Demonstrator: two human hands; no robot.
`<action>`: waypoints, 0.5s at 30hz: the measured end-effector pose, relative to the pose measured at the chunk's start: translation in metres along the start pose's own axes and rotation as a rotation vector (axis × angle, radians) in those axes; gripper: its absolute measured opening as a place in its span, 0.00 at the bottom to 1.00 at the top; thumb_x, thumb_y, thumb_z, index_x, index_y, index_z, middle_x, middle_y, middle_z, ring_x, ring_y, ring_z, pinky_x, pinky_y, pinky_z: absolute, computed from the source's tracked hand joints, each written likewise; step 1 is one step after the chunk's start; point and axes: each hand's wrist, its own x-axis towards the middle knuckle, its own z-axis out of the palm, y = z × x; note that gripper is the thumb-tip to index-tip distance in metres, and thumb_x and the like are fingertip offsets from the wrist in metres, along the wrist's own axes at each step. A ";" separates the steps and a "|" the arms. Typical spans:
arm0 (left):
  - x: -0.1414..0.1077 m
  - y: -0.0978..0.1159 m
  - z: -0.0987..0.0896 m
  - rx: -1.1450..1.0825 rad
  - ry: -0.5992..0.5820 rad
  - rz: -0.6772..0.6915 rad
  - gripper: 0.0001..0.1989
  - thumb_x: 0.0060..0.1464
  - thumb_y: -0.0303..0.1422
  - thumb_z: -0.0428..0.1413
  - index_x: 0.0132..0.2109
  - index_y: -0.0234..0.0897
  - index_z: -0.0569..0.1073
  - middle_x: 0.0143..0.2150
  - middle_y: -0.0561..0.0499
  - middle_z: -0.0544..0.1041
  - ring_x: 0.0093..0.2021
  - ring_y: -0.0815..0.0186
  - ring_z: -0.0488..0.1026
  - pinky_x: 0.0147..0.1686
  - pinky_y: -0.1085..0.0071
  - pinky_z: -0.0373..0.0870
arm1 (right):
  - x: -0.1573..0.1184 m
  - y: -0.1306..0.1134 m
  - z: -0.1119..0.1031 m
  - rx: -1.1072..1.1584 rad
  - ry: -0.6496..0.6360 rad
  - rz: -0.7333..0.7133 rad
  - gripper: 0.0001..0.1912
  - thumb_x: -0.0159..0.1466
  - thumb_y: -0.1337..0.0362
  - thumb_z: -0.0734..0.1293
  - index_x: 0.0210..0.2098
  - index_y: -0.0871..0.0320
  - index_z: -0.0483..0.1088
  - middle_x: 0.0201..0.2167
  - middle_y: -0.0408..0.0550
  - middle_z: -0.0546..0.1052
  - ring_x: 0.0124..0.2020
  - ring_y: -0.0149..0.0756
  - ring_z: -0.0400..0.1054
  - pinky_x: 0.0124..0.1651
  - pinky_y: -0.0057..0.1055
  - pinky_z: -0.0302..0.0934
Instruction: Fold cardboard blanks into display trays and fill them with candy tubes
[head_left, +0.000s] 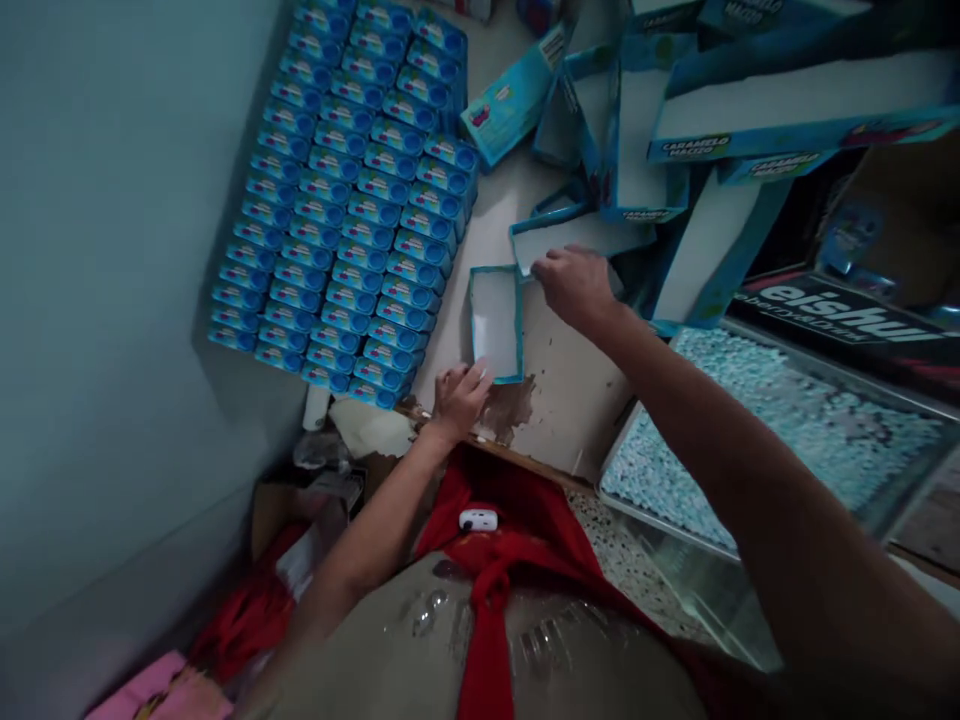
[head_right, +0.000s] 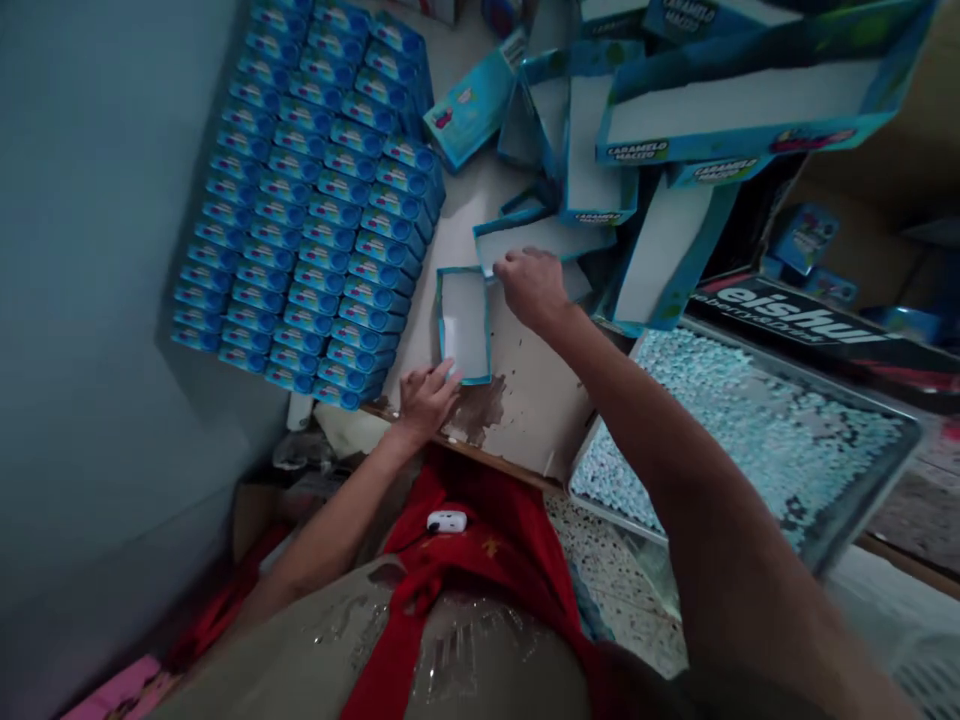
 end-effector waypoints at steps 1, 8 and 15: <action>0.008 0.002 -0.008 0.028 -0.052 0.032 0.14 0.72 0.34 0.53 0.52 0.45 0.84 0.56 0.42 0.84 0.58 0.51 0.74 0.62 0.50 0.64 | -0.007 -0.002 -0.003 -0.016 -0.004 -0.038 0.20 0.75 0.69 0.57 0.52 0.58 0.81 0.50 0.59 0.81 0.50 0.47 0.72 0.45 0.37 0.61; 0.004 -0.016 -0.053 0.087 -0.322 0.142 0.14 0.68 0.24 0.51 0.46 0.33 0.83 0.50 0.36 0.82 0.56 0.49 0.73 0.54 0.53 0.67 | -0.162 0.004 0.039 -0.004 -0.096 -0.286 0.20 0.73 0.72 0.60 0.50 0.55 0.84 0.54 0.55 0.83 0.49 0.46 0.72 0.47 0.38 0.63; -0.042 -0.008 -0.077 -0.010 -0.119 0.078 0.19 0.69 0.24 0.51 0.60 0.40 0.81 0.66 0.41 0.79 0.59 0.53 0.75 0.57 0.56 0.70 | -0.209 0.008 0.099 0.039 -0.214 -0.325 0.18 0.66 0.77 0.64 0.45 0.56 0.84 0.53 0.55 0.84 0.49 0.46 0.74 0.48 0.37 0.67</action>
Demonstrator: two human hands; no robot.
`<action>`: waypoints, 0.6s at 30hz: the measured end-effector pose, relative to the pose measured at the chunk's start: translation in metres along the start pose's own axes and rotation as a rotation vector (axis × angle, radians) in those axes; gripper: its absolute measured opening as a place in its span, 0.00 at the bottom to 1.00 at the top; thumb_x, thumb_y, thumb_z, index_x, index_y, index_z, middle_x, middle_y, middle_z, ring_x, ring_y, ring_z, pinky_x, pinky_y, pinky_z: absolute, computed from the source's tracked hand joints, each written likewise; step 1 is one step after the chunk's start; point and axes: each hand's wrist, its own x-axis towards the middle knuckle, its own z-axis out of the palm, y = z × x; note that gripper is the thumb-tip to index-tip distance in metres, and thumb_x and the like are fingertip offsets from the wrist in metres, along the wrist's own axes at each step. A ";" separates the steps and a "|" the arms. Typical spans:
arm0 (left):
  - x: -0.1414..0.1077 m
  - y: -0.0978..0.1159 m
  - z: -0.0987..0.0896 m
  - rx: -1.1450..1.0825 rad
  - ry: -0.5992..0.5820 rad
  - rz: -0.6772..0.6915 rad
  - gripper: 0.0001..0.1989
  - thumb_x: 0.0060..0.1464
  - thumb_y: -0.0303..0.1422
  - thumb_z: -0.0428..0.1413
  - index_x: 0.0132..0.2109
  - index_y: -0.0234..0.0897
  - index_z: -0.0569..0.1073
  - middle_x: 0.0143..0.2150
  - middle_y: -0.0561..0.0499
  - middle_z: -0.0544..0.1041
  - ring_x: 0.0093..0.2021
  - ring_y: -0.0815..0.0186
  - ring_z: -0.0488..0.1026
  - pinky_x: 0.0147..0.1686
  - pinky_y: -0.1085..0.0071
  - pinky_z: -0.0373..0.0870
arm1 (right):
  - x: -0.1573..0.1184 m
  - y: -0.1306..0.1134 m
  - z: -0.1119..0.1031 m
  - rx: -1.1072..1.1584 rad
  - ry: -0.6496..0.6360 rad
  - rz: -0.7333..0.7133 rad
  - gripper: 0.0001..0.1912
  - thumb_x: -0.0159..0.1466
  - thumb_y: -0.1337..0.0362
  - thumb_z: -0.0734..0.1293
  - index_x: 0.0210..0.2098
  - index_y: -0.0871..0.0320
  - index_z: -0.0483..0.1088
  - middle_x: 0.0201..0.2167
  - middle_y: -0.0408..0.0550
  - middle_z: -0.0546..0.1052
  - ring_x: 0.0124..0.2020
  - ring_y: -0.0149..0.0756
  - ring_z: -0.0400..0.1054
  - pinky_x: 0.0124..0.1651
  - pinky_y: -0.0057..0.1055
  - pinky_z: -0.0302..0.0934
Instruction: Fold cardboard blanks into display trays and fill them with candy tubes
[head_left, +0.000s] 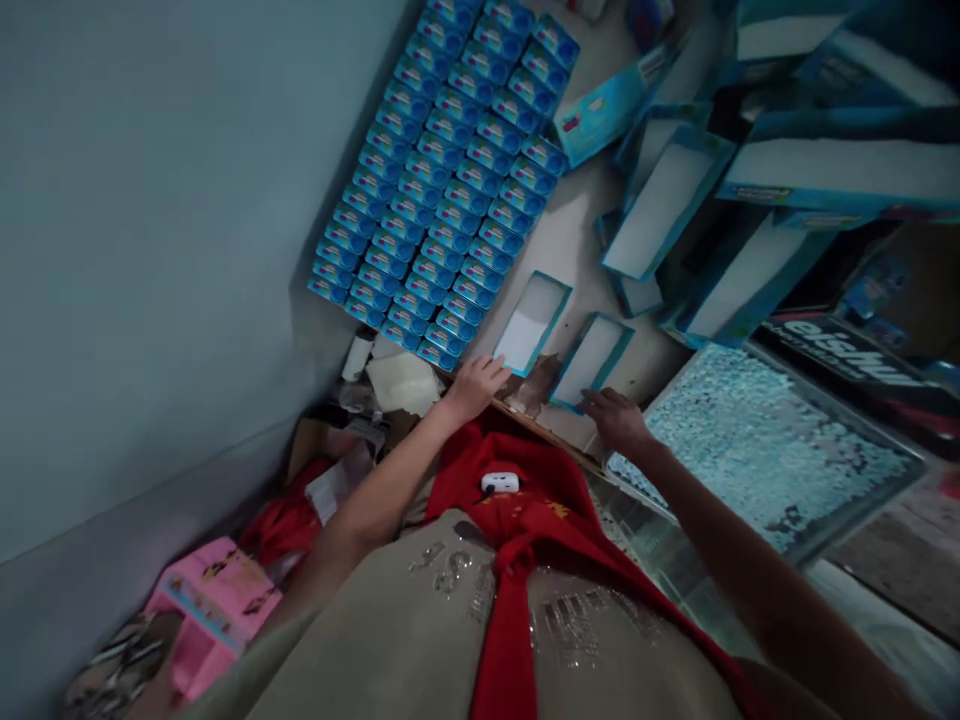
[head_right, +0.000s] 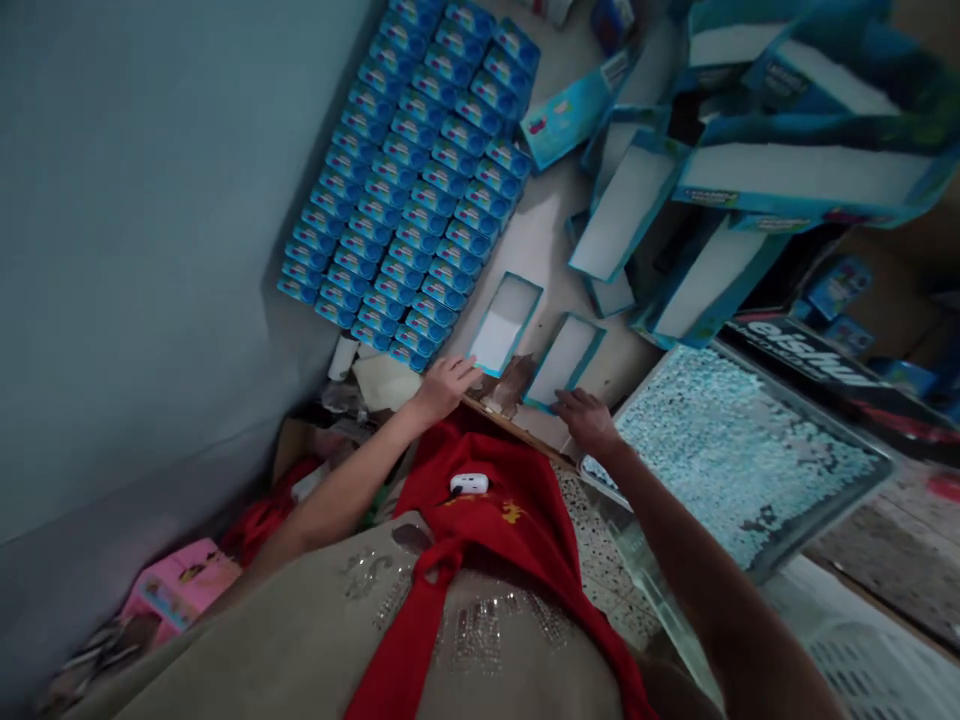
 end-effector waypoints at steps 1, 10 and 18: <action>-0.012 -0.002 -0.007 -0.001 0.040 -0.013 0.19 0.70 0.25 0.51 0.58 0.41 0.82 0.63 0.42 0.81 0.59 0.54 0.75 0.58 0.56 0.70 | 0.004 -0.004 -0.001 0.036 0.060 0.023 0.18 0.67 0.76 0.64 0.45 0.56 0.84 0.52 0.55 0.84 0.48 0.46 0.74 0.49 0.38 0.67; -0.076 -0.097 -0.071 0.009 0.101 -0.168 0.30 0.60 0.26 0.53 0.69 0.39 0.75 0.69 0.40 0.76 0.72 0.48 0.68 0.74 0.44 0.61 | 0.143 -0.123 -0.032 0.471 0.500 -0.036 0.44 0.68 0.43 0.72 0.73 0.62 0.60 0.67 0.68 0.69 0.67 0.58 0.64 0.70 0.57 0.63; -0.059 -0.106 -0.054 -0.018 0.003 -0.057 0.42 0.60 0.26 0.53 0.80 0.32 0.57 0.81 0.37 0.59 0.83 0.42 0.47 0.78 0.29 0.28 | 0.203 -0.223 -0.005 0.417 0.463 0.256 0.49 0.64 0.54 0.75 0.77 0.63 0.56 0.69 0.70 0.61 0.73 0.62 0.53 0.75 0.62 0.53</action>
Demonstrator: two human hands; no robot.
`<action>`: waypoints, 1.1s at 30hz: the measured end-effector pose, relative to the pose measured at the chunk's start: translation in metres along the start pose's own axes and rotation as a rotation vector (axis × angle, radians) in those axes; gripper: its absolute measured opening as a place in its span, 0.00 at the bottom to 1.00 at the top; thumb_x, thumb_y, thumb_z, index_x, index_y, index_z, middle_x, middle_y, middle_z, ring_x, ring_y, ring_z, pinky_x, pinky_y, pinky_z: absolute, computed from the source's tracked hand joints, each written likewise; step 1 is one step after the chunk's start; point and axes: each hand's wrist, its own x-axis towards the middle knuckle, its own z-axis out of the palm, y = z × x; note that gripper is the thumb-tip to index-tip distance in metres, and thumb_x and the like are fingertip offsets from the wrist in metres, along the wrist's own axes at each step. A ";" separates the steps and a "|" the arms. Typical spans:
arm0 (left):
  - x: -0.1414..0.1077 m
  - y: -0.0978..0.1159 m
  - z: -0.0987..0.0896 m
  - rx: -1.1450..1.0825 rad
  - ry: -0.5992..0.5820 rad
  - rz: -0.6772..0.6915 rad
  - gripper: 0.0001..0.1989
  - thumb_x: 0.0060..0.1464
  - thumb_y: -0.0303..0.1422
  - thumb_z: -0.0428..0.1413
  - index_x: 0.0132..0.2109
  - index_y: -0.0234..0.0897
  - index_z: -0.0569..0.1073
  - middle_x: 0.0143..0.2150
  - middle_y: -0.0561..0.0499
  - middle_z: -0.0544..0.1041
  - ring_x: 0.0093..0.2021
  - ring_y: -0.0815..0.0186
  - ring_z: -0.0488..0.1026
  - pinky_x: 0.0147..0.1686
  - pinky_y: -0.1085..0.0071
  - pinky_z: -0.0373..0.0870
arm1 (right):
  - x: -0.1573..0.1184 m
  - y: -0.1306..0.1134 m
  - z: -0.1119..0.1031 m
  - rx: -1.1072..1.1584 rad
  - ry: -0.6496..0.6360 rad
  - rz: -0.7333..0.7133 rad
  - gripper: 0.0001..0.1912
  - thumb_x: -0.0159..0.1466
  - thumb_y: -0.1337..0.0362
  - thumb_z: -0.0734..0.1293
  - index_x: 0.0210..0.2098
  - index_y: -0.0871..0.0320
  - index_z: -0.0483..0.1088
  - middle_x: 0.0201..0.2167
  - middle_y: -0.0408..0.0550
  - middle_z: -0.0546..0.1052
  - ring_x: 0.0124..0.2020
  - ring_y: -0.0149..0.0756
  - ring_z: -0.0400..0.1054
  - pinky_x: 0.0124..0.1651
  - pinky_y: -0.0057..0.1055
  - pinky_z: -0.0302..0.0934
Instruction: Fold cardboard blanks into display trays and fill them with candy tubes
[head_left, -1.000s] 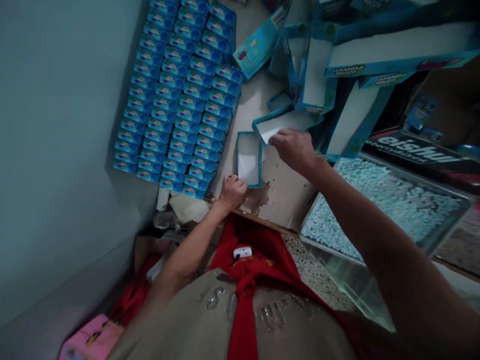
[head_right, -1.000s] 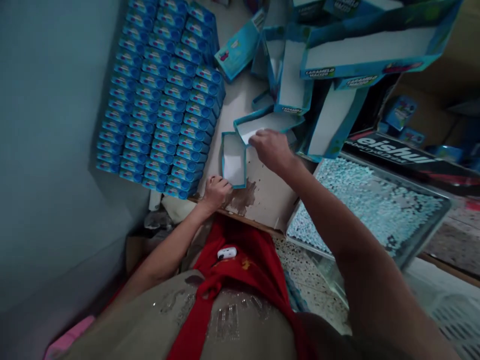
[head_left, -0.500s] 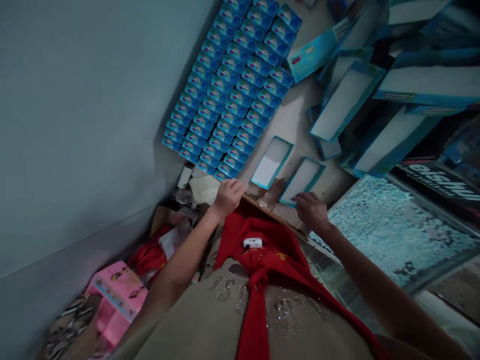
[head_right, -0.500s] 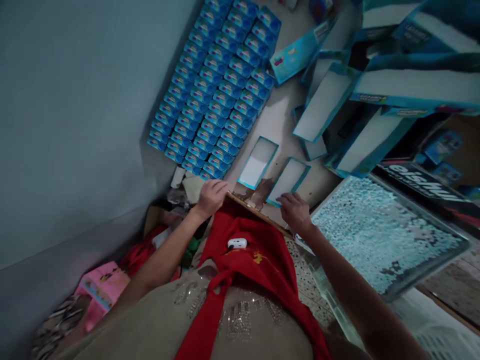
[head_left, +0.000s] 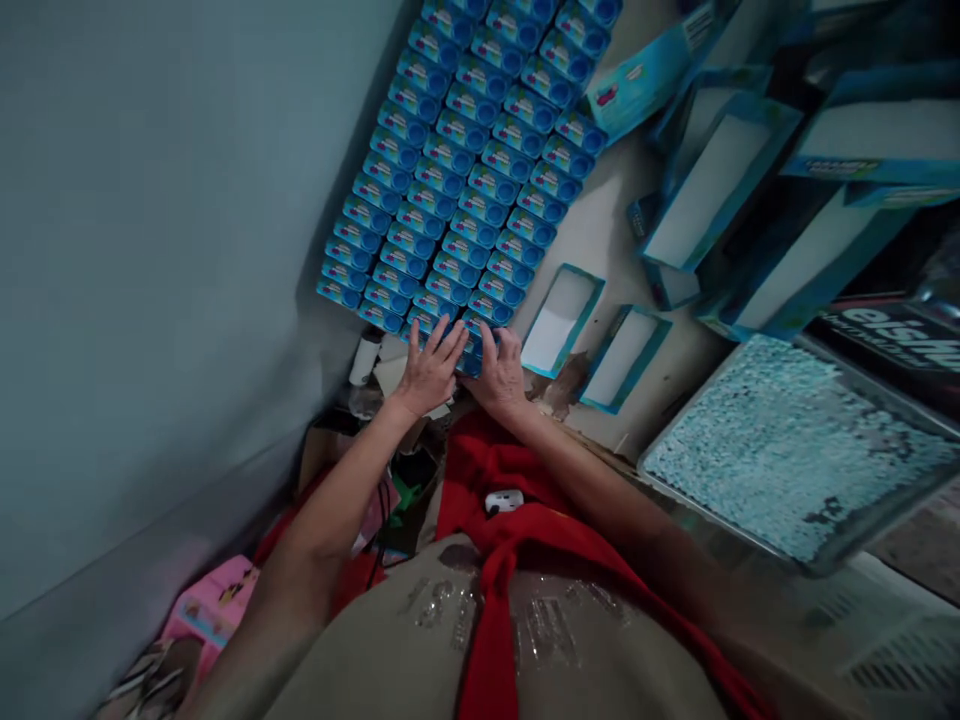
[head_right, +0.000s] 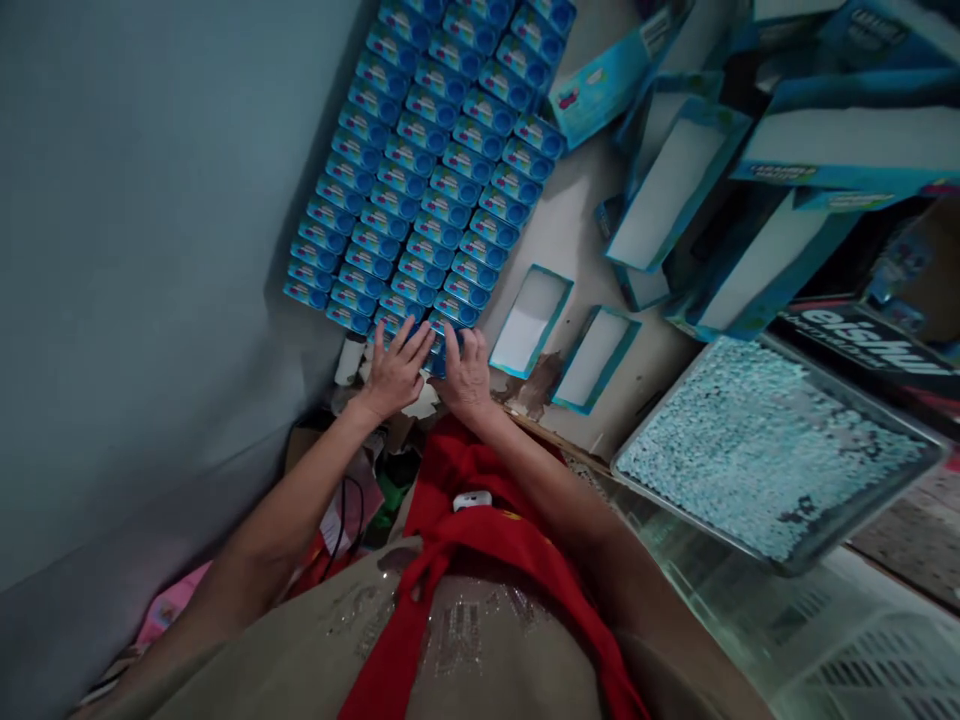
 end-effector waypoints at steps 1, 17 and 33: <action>0.000 -0.002 0.003 -0.005 0.000 0.014 0.41 0.60 0.26 0.52 0.80 0.31 0.57 0.81 0.36 0.58 0.83 0.43 0.47 0.78 0.29 0.27 | -0.001 -0.006 0.001 -0.035 -0.003 0.024 0.47 0.65 0.55 0.74 0.78 0.63 0.56 0.71 0.70 0.60 0.74 0.62 0.52 0.74 0.62 0.53; -0.093 0.086 0.090 -0.233 0.187 0.000 0.17 0.60 0.20 0.53 0.48 0.40 0.82 0.46 0.42 0.83 0.49 0.55 0.80 0.52 0.57 0.81 | -0.020 -0.004 -0.075 -0.148 -0.084 -0.097 0.48 0.64 0.54 0.73 0.79 0.52 0.57 0.69 0.62 0.64 0.70 0.58 0.58 0.77 0.58 0.44; 0.142 0.160 0.136 -0.020 -0.218 0.527 0.13 0.66 0.24 0.54 0.44 0.37 0.85 0.41 0.40 0.81 0.51 0.54 0.74 0.75 0.44 0.63 | -0.027 0.236 -0.181 -0.198 0.081 0.034 0.53 0.56 0.58 0.77 0.77 0.60 0.57 0.68 0.67 0.64 0.65 0.63 0.62 0.68 0.61 0.61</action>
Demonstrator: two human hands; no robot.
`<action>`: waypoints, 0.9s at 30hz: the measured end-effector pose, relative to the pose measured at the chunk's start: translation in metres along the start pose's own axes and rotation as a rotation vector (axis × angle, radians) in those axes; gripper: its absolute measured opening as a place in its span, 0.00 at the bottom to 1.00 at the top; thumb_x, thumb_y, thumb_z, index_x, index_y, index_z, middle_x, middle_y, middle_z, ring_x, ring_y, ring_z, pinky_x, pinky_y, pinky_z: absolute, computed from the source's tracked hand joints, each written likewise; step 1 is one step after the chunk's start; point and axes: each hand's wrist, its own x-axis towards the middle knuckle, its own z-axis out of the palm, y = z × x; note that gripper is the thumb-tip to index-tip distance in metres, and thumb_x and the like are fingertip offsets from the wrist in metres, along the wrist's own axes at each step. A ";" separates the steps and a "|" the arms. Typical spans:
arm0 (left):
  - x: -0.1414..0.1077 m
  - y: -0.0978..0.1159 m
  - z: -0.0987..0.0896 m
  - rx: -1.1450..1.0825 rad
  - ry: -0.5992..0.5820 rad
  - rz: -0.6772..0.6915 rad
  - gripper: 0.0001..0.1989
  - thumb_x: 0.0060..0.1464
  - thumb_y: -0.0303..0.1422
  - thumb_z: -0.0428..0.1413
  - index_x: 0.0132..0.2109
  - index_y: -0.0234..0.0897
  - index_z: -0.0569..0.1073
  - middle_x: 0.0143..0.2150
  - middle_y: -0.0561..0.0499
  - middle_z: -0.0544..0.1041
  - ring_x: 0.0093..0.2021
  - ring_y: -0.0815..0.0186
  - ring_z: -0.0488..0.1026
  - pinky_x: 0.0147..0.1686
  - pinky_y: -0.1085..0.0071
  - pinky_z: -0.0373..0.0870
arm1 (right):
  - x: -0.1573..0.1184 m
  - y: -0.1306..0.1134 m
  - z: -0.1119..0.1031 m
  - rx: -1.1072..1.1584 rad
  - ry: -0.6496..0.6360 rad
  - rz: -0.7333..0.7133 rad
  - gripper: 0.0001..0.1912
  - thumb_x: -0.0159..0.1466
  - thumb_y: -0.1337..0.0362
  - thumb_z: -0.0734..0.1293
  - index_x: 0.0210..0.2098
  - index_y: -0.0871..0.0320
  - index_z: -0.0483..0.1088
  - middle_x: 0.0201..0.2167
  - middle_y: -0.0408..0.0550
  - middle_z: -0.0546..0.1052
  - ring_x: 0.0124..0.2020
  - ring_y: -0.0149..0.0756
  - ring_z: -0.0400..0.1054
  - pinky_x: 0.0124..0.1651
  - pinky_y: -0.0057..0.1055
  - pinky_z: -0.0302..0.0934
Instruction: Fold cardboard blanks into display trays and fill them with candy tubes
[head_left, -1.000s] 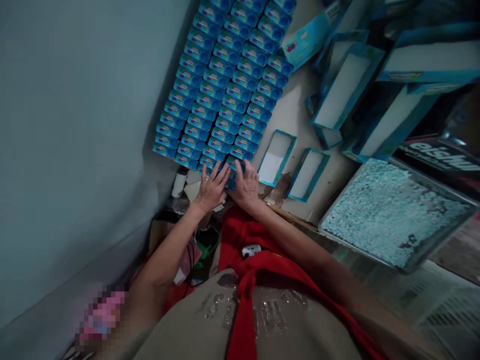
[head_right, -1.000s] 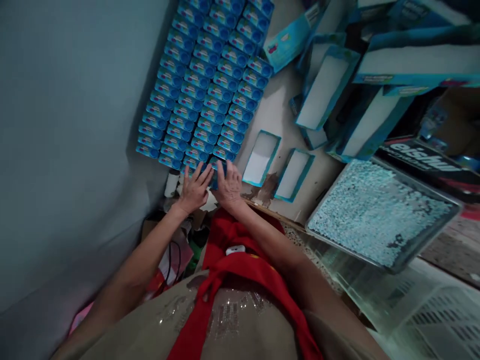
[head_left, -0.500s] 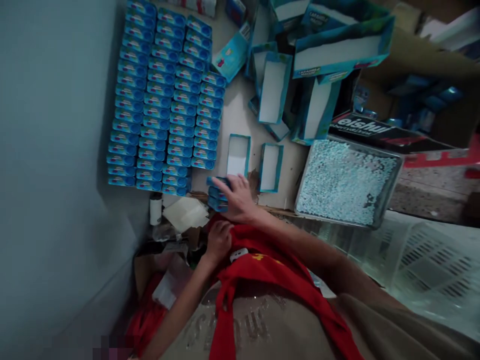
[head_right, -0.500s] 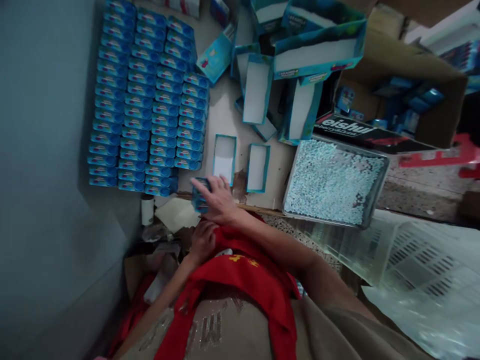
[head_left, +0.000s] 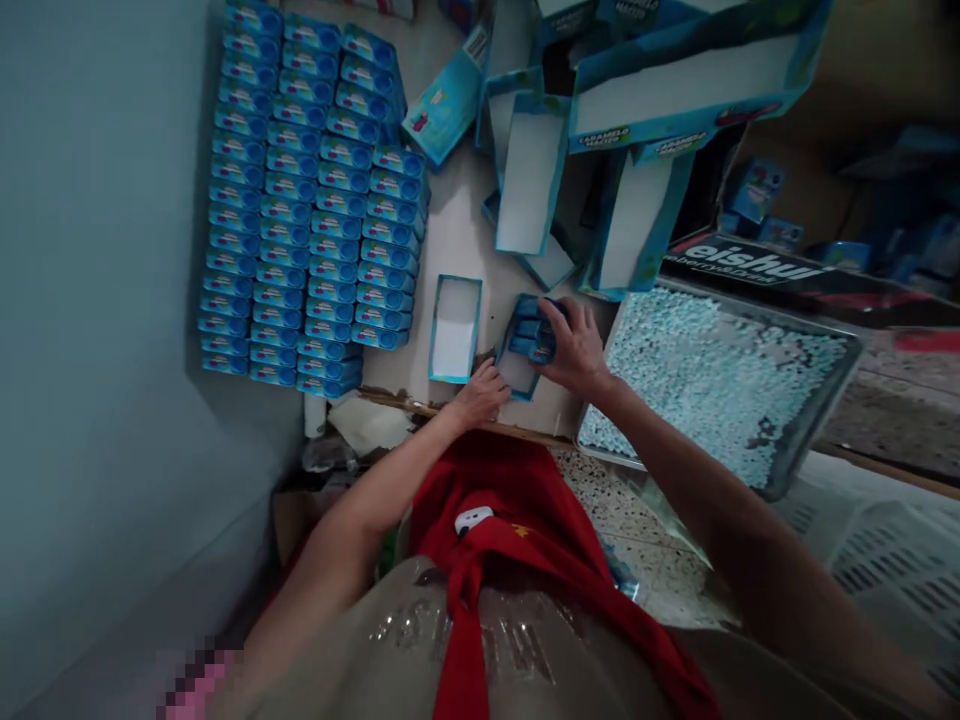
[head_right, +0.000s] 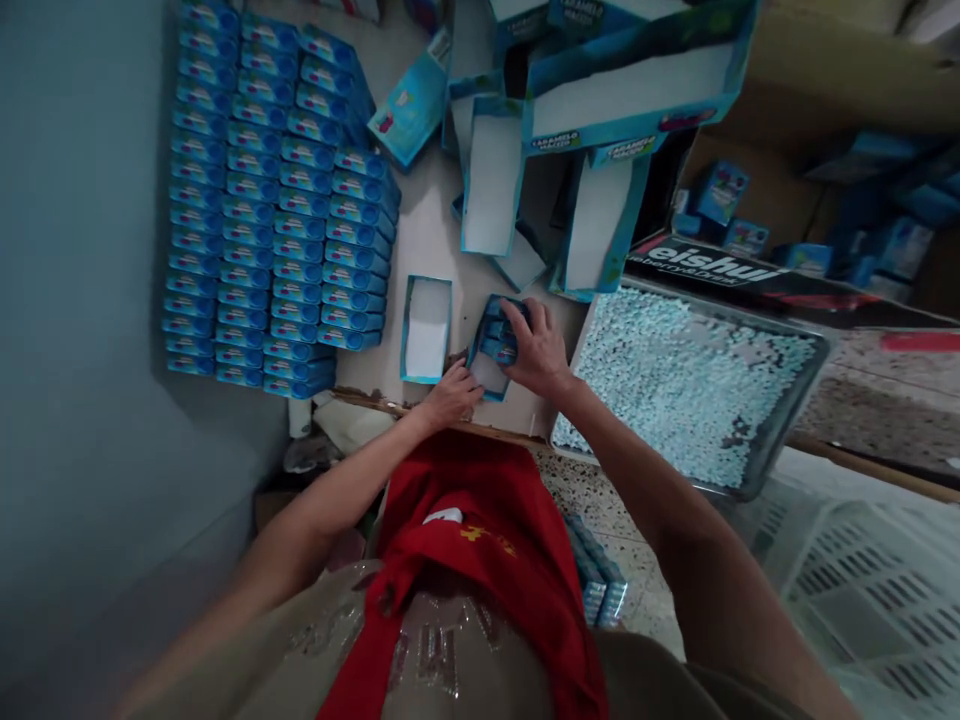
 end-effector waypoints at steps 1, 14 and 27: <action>-0.001 0.003 0.002 -0.001 0.005 -0.020 0.14 0.65 0.24 0.54 0.45 0.37 0.85 0.42 0.39 0.81 0.52 0.53 0.74 0.75 0.43 0.63 | 0.004 -0.001 0.001 -0.021 -0.011 0.018 0.53 0.56 0.58 0.77 0.77 0.59 0.57 0.68 0.67 0.64 0.66 0.64 0.62 0.69 0.61 0.61; -0.128 -0.009 -0.066 0.010 0.462 -0.538 0.14 0.71 0.29 0.53 0.53 0.40 0.82 0.53 0.41 0.85 0.60 0.54 0.78 0.70 0.45 0.68 | 0.044 -0.157 0.026 0.084 0.000 -0.224 0.39 0.74 0.44 0.65 0.77 0.59 0.60 0.79 0.68 0.55 0.81 0.60 0.45 0.79 0.63 0.46; -0.240 -0.004 -0.040 0.003 0.552 -0.565 0.12 0.68 0.28 0.56 0.52 0.43 0.83 0.52 0.42 0.84 0.60 0.52 0.78 0.67 0.45 0.71 | 0.079 -0.253 0.108 -0.015 -0.077 -0.107 0.40 0.72 0.57 0.67 0.79 0.58 0.56 0.77 0.67 0.56 0.80 0.63 0.44 0.79 0.68 0.38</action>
